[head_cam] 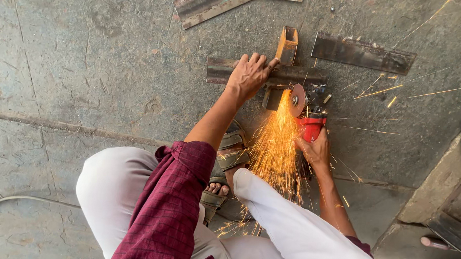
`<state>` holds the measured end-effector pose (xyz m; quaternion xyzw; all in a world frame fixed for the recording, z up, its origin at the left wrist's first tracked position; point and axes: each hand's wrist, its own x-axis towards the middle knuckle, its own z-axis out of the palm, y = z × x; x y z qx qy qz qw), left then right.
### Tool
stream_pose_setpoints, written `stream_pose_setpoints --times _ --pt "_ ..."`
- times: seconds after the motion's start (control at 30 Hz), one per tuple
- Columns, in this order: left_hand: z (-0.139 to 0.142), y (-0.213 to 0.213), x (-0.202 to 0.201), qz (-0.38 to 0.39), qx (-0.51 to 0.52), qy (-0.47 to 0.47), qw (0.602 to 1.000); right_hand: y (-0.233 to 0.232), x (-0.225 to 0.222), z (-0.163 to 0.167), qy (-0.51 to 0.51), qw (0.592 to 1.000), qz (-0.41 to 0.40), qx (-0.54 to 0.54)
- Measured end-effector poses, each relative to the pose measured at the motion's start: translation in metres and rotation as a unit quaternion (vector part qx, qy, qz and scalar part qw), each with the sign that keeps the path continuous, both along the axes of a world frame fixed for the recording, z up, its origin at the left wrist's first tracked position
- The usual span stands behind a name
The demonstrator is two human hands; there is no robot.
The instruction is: The person uses an angle grinder to cut a metal bar into smaller pieces. They measure the metal with a tape measure, mark it with a scribe, and then cut it, producing sparks. The cut pieces are placed on the floor.
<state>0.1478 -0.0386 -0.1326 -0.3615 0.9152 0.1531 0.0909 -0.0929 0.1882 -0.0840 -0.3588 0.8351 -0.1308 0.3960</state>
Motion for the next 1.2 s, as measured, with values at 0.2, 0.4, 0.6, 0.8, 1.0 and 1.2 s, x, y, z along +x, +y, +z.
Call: stream_pose_setpoints --times 0.2,0.4,0.6,0.8,1.0,1.2 --pt "0.001 0.005 0.003 0.002 -0.01 0.007 1.0 0.006 -0.002 -0.003 0.035 0.999 0.031 -0.005" --pt "-0.002 0.003 -0.001 0.001 0.0 0.003 1.0 -0.002 0.003 0.01 0.003 1.0 0.016 -0.024" --pt "-0.001 0.004 0.0 0.009 -0.001 0.015 1.0 -0.009 0.005 0.013 -0.033 0.999 -0.034 -0.005" --pt "0.006 0.003 0.001 0.014 -0.004 0.023 1.0 -0.006 0.006 0.012 0.003 0.995 0.047 -0.09" --pt "0.004 0.002 -0.002 -0.002 -0.006 0.007 1.0 0.003 -0.005 -0.004 0.021 1.0 -0.003 -0.018" --pt "0.005 0.007 -0.005 0.004 -0.007 0.003 1.0 0.009 -0.011 -0.014 -0.036 0.993 0.008 -0.11"
